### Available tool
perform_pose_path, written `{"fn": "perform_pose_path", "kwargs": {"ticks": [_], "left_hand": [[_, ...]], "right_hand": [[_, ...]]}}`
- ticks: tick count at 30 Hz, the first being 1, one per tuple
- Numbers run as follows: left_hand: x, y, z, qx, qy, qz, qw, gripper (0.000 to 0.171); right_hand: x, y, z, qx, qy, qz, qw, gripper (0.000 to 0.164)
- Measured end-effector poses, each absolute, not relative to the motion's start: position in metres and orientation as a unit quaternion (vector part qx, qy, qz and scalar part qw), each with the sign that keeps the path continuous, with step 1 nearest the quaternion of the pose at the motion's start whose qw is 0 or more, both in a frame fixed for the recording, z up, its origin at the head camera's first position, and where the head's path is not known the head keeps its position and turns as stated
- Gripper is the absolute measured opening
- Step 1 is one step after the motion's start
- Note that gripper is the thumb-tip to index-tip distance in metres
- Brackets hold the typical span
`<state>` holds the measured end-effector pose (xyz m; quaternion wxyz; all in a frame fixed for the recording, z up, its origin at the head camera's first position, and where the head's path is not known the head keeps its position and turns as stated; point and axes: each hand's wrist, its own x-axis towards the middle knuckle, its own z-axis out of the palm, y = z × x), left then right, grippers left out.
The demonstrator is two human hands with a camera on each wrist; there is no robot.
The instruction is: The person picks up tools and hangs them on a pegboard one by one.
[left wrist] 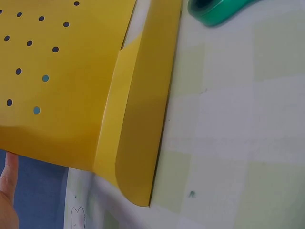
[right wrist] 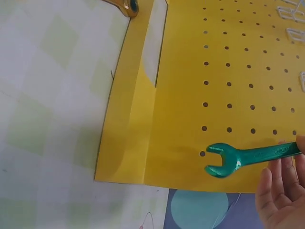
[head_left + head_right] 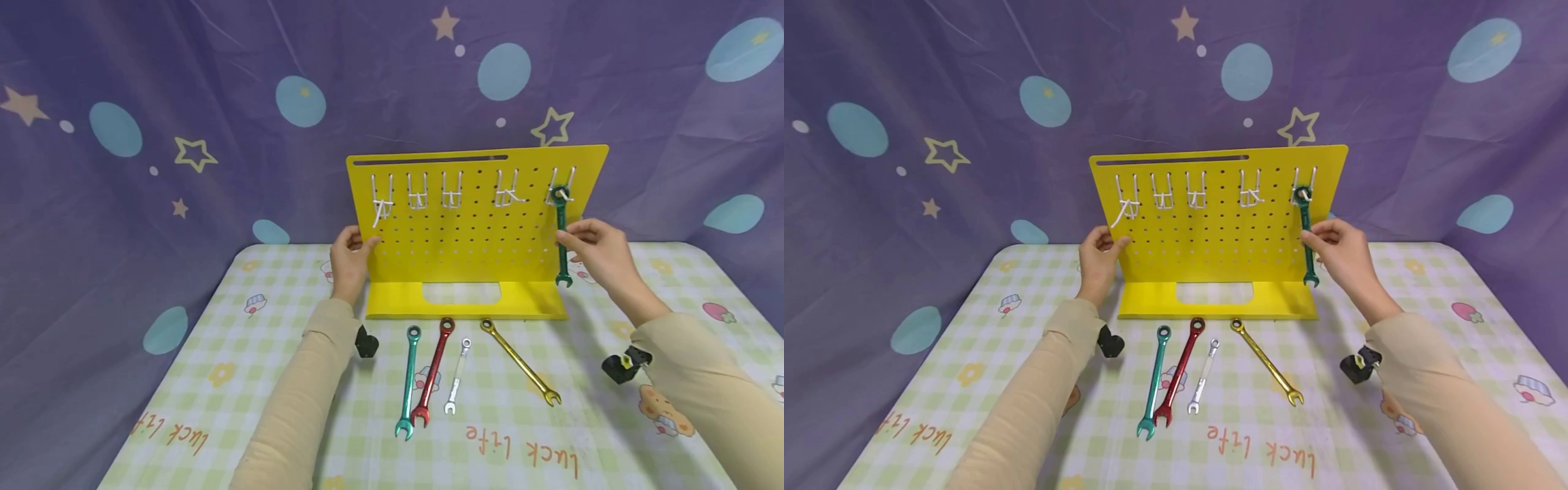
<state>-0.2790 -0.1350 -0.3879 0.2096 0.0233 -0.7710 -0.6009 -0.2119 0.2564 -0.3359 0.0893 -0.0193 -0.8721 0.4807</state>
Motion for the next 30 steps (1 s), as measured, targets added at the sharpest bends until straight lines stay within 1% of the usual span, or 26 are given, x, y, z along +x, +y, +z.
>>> {"fn": "perform_pose_path", "kwargs": {"ticks": [7,10,19,25,30], "left_hand": [[-0.279,-0.135,-0.386,0.025,-0.765,-0.608,0.209,0.028],[-0.279,-0.135,-0.386,0.027,-0.766,-0.608,0.207,0.028],[-0.279,-0.135,-0.389,0.025,-0.769,-0.604,0.208,0.028],[-0.279,-0.134,-0.388,0.025,-0.769,-0.604,0.205,0.028],[-0.278,-0.134,-0.387,0.025,-0.770,-0.604,0.205,0.029]], "right_hand": [[-0.222,0.257,-0.341,-0.008,-0.875,0.477,0.087,0.045],[-0.224,0.256,-0.343,-0.007,-0.879,0.470,0.084,0.048],[-0.225,0.256,-0.343,0.010,-0.887,0.455,0.082,0.052],[-0.220,0.261,-0.347,0.024,-0.885,0.456,0.087,0.046],[-0.214,0.265,-0.354,0.034,-0.885,0.459,0.074,0.042]]}}
